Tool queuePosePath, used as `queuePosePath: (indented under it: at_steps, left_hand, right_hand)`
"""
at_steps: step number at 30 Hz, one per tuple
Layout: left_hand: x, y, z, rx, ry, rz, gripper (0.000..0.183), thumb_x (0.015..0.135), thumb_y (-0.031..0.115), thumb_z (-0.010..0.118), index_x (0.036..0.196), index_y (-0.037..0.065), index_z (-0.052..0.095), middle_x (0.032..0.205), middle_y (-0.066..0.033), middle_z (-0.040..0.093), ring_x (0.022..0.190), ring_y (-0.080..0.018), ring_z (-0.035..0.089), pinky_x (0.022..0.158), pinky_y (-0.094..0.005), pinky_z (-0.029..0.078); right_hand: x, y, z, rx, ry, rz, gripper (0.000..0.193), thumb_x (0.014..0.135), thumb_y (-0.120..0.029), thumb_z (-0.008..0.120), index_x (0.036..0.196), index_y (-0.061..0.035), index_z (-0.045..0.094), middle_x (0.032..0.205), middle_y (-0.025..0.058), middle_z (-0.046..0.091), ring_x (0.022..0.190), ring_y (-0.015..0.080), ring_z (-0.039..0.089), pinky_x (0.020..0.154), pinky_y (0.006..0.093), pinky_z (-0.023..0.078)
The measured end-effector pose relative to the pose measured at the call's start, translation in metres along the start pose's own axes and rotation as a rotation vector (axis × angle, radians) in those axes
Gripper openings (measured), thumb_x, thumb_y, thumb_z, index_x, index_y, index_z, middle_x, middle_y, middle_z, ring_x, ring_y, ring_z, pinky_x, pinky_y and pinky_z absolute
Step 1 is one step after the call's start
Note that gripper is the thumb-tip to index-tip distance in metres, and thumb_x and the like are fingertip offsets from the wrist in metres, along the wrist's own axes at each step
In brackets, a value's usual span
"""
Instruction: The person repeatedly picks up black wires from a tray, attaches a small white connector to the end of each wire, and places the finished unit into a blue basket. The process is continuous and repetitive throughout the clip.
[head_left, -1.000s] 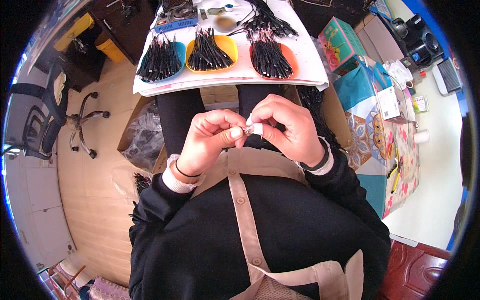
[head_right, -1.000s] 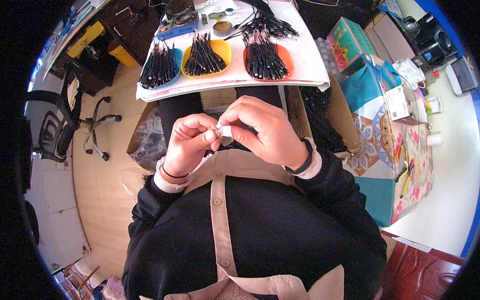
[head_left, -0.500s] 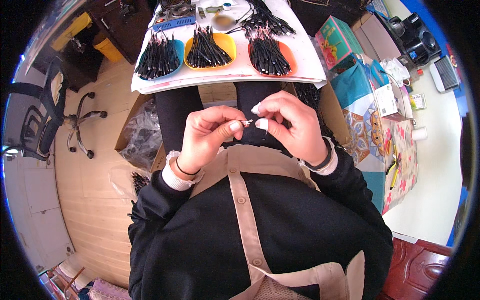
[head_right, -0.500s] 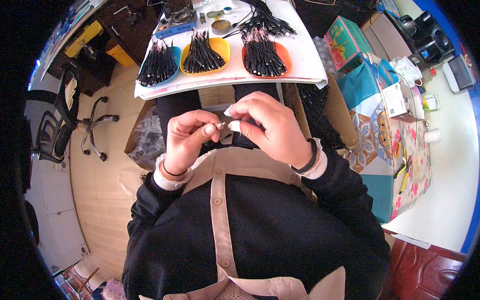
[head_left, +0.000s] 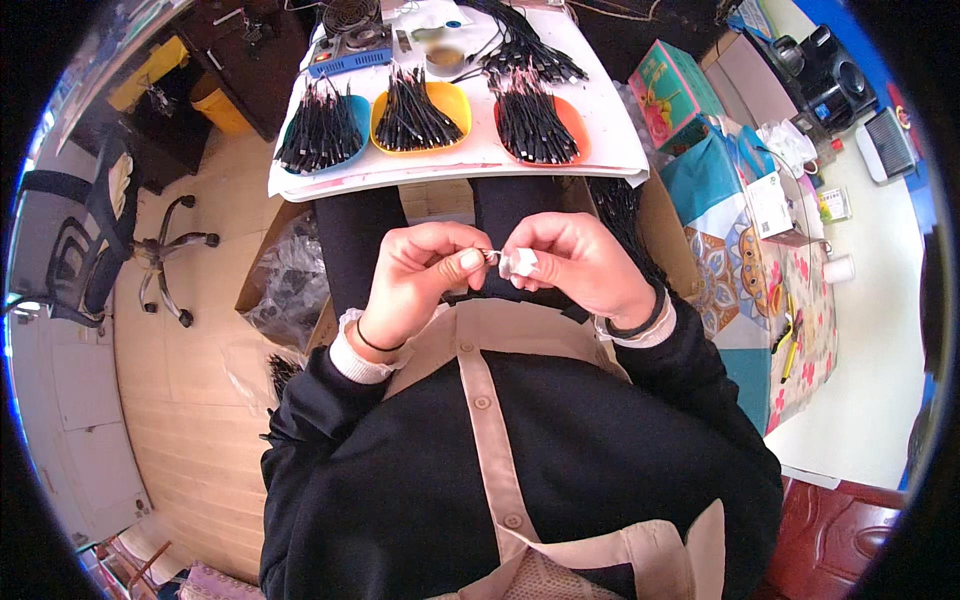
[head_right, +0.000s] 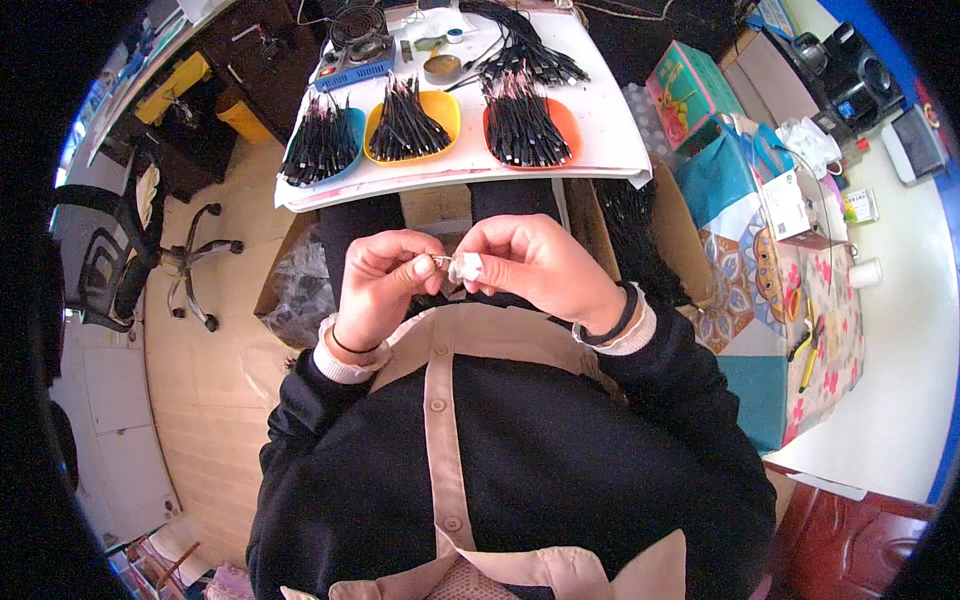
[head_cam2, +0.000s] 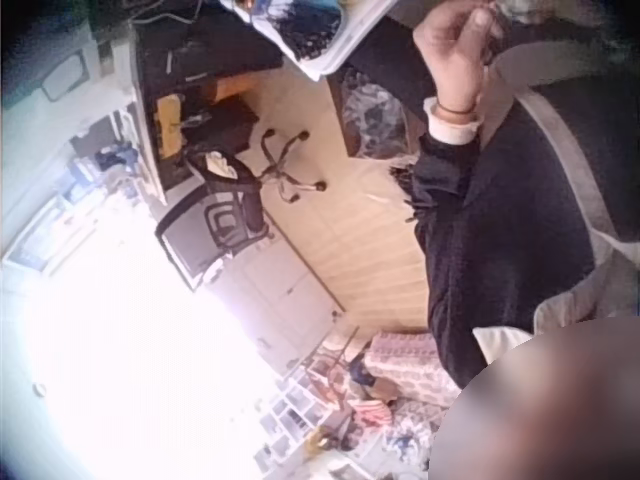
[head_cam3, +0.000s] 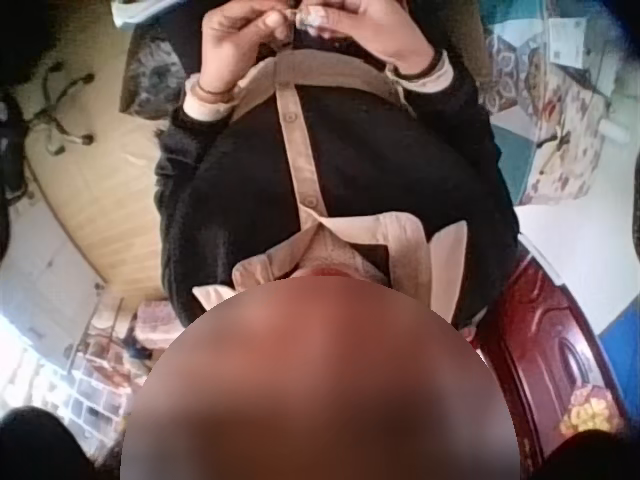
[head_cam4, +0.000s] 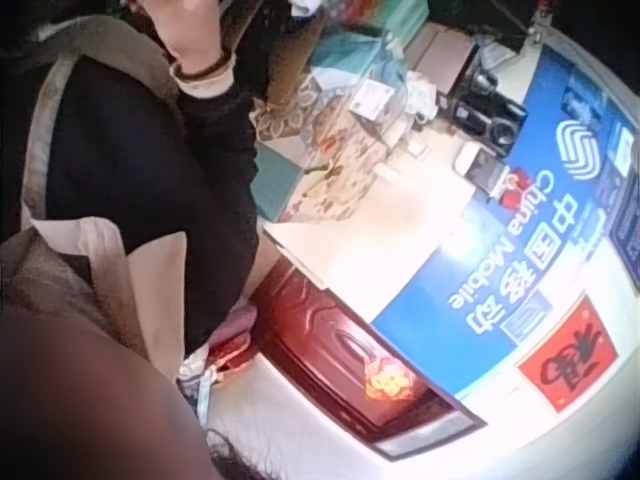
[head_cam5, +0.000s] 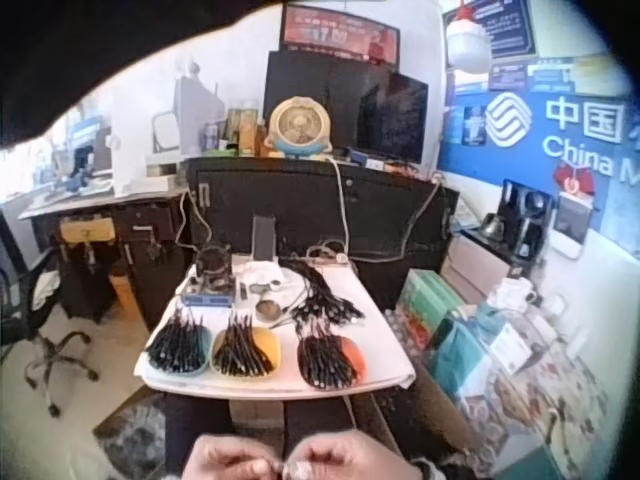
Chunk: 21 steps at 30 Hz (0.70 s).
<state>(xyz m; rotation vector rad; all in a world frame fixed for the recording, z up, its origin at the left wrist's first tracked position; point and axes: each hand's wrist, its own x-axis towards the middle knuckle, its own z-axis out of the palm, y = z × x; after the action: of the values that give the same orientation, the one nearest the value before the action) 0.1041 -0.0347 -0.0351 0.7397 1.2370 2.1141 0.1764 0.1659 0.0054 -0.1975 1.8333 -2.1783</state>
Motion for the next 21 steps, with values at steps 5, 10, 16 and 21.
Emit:
queuePosePath:
  at_steps: [5,10,16,21]
  left_hand:
    - [0.001,-0.007,0.001,-0.435,-0.130,-0.162,0.016,0.090,0.012,0.064,0.098,-0.001,0.065,0.076,-0.0054,0.060,0.062,-0.0082,0.048,0.052,-0.0195,0.030]
    - [0.004,-0.006,0.004,-0.551,-0.231,-0.263,0.019,0.090,0.014,0.064,0.099,-0.002,0.064,0.074,-0.0048,0.059,0.058,-0.0068,0.041,0.051,-0.0200,0.027]
    - [0.009,0.014,0.014,-0.092,-0.071,-0.077,0.015,0.091,0.008,0.063,0.101,-0.002,0.067,0.077,-0.0042,0.063,0.065,-0.0058,0.050,0.056,-0.0186,0.038]
    - [0.022,0.033,0.007,0.079,0.043,-0.042,0.014,0.092,0.005,0.062,0.102,-0.002,0.068,0.075,-0.0014,0.064,0.066,-0.0037,0.054,0.056,-0.0166,0.042]
  right_hand:
    - [0.008,-0.002,0.000,-0.567,0.133,-0.567,0.018,0.080,-0.002,0.071,0.096,-0.0026,0.064,0.085,0.0032,0.061,0.073,0.0097,0.056,0.063,0.0239,0.045]
    - [0.013,-0.010,0.000,-0.750,0.095,-0.882,0.016,0.076,0.000,0.071,0.091,-0.0026,0.063,0.082,0.0072,0.060,0.074,0.0214,0.059,0.066,0.0303,0.048]
    - [0.011,0.001,0.013,-0.267,0.164,-0.694,0.008,0.086,0.000,0.064,0.092,-0.0007,0.059,0.090,0.0050,0.055,0.074,0.0081,0.051,0.065,0.0216,0.043]
    - [0.028,0.000,-0.005,-0.323,0.247,-0.612,0.009,0.086,-0.001,0.066,0.093,-0.0003,0.060,0.085,0.0043,0.057,0.073,0.0103,0.054,0.065,0.0219,0.044]
